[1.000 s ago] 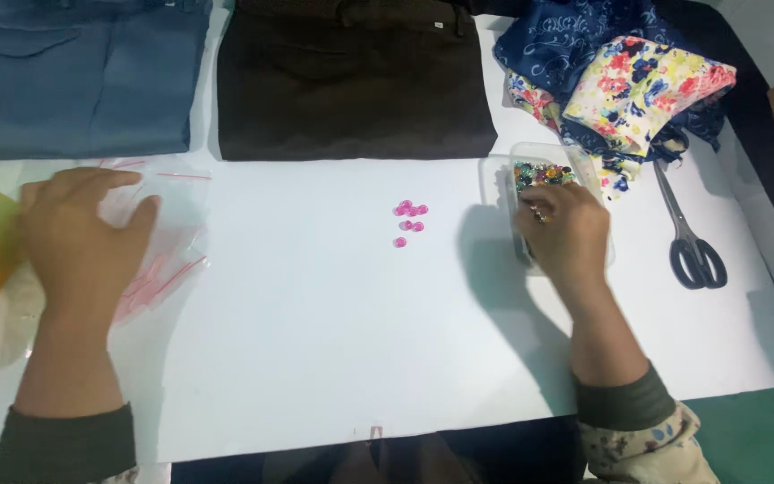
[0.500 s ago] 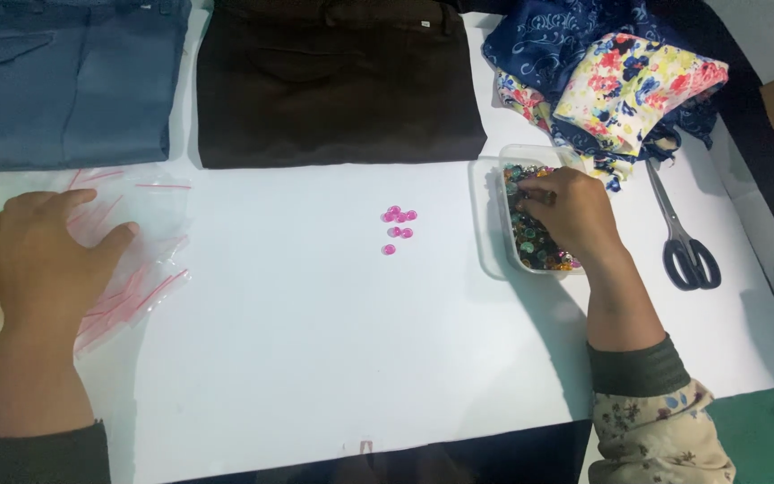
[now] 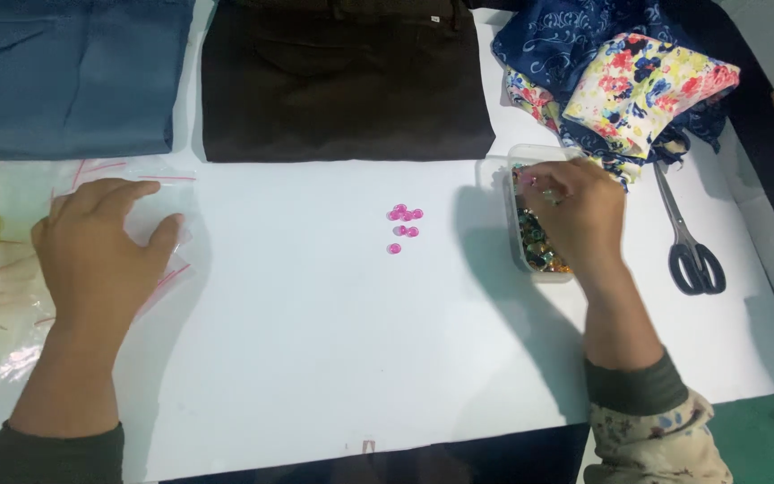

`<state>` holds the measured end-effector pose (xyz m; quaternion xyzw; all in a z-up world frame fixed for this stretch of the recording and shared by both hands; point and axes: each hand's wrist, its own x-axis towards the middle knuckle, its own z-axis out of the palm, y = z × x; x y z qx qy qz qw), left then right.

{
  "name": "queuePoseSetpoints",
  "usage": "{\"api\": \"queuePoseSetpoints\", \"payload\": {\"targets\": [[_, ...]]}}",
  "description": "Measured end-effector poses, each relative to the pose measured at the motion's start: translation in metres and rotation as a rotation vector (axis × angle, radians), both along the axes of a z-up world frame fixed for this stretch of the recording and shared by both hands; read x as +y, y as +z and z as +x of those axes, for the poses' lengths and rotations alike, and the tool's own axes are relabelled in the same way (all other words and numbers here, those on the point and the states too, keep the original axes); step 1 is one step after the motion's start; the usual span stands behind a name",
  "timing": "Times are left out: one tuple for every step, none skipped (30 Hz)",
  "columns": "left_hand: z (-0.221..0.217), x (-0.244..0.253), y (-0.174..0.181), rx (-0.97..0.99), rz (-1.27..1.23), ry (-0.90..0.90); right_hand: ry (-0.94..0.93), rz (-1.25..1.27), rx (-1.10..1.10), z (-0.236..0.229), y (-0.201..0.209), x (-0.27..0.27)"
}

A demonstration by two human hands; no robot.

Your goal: Sorting small plastic buttons by color and packaging them into zip-lock bags.

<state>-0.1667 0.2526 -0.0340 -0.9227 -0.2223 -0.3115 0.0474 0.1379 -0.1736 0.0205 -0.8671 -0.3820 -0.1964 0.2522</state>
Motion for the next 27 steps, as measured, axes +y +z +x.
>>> {"api": "queuePoseSetpoints", "payload": {"targets": [[0.0, 0.001, 0.001, 0.0, -0.003, -0.002, -0.002, -0.003, 0.0, -0.015, 0.0, 0.012], [0.0, 0.001, 0.002, 0.029, 0.004, 0.011, 0.105, 0.025, 0.056, -0.029, 0.0, 0.024], [0.0, 0.002, 0.002, 0.058, 0.01, 0.024, 0.213, 0.053, 0.112, -0.043, 0.0, 0.037], [-0.003, 0.009, 0.004, 0.055, 0.009, 0.027, 0.215, 0.052, 0.109, -0.056, -0.003, 0.047], [-0.008, 0.015, 0.006, 0.099, -0.086, 0.049, 0.269, 0.007, 0.168, -0.069, -0.005, 0.058], [-0.014, 0.022, 0.007, 0.143, -0.184, 0.074, 0.325, -0.039, 0.228, -0.084, -0.009, 0.069], [-0.016, 0.03, 0.006, 0.142, -0.186, 0.08, 0.332, -0.042, 0.227, -0.083, -0.021, 0.068], [-0.022, 0.038, 0.006, 0.155, -0.273, 0.112, 0.274, -0.102, 0.259, -0.082, -0.032, 0.071], [-0.029, 0.048, 0.007, 0.166, -0.36, 0.143, 0.216, -0.162, 0.288, -0.081, -0.043, 0.075], [-0.03, 0.047, 0.016, 0.159, -0.365, 0.168, 0.242, -0.169, 0.283, -0.081, -0.04, 0.074], [-0.033, 0.047, 0.025, 0.178, -0.443, 0.163, 0.195, -0.187, 0.269, -0.082, -0.038, 0.073], [-0.036, 0.048, 0.034, 0.194, -0.52, 0.158, 0.15, -0.202, 0.252, -0.083, -0.035, 0.073], [-0.039, 0.053, 0.03, 0.183, -0.524, 0.185, 0.178, -0.207, 0.246, -0.09, -0.025, 0.079], [-0.041, 0.058, 0.025, 0.176, -0.488, 0.147, 0.182, -0.178, 0.198, -0.097, -0.015, 0.084], [-0.043, 0.064, 0.021, 0.169, -0.452, 0.11, 0.187, -0.149, 0.15, -0.104, -0.005, 0.089], [-0.045, 0.058, 0.03, 0.165, -0.457, 0.127, 0.204, -0.154, 0.15, -0.112, -0.003, 0.104], [-0.046, 0.051, 0.04, 0.161, -0.542, 0.12, 0.325, -0.1, 0.126, -0.119, -0.001, 0.118], [-0.043, 0.046, 0.05, 0.157, -0.624, 0.101, 0.433, -0.043, 0.103, -0.126, 0.001, 0.131], [-0.043, 0.051, 0.041, 0.154, -0.625, 0.105, 0.438, -0.045, 0.101, -0.138, 0.0, 0.151], [-0.045, 0.056, 0.034, 0.144, -0.557, 0.057, 0.453, -0.041, 0.146, -0.149, 0.0, 0.173], [-0.046, 0.062, 0.027, 0.134, -0.488, 0.009, 0.467, -0.039, 0.191, -0.161, 0.0, 0.194], [-0.046, 0.059, 0.03, 0.132, -0.488, 0.021, 0.479, -0.039, 0.191, -0.17, -0.003, 0.215], [-0.045, 0.057, 0.034, 0.146, -0.52, 0.006, 0.523, -0.074, 0.163, -0.178, -0.006, 0.235], [-0.045, 0.055, 0.036, 0.158, -0.552, -0.009, 0.569, -0.11, 0.134, -0.188, -0.009, 0.256], [-0.046, 0.059, 0.033, 0.155, -0.552, 0.006, 0.584, -0.109, 0.133, -0.194, -0.015, 0.277], [-0.045, 0.064, 0.03, 0.17, -0.559, 0.008, 0.603, -0.098, 0.126, -0.2, -0.021, 0.298], [-0.044, 0.068, 0.026, 0.184, -0.566, 0.009, 0.623, -0.087, 0.119, -0.206, -0.027, 0.318]]}}
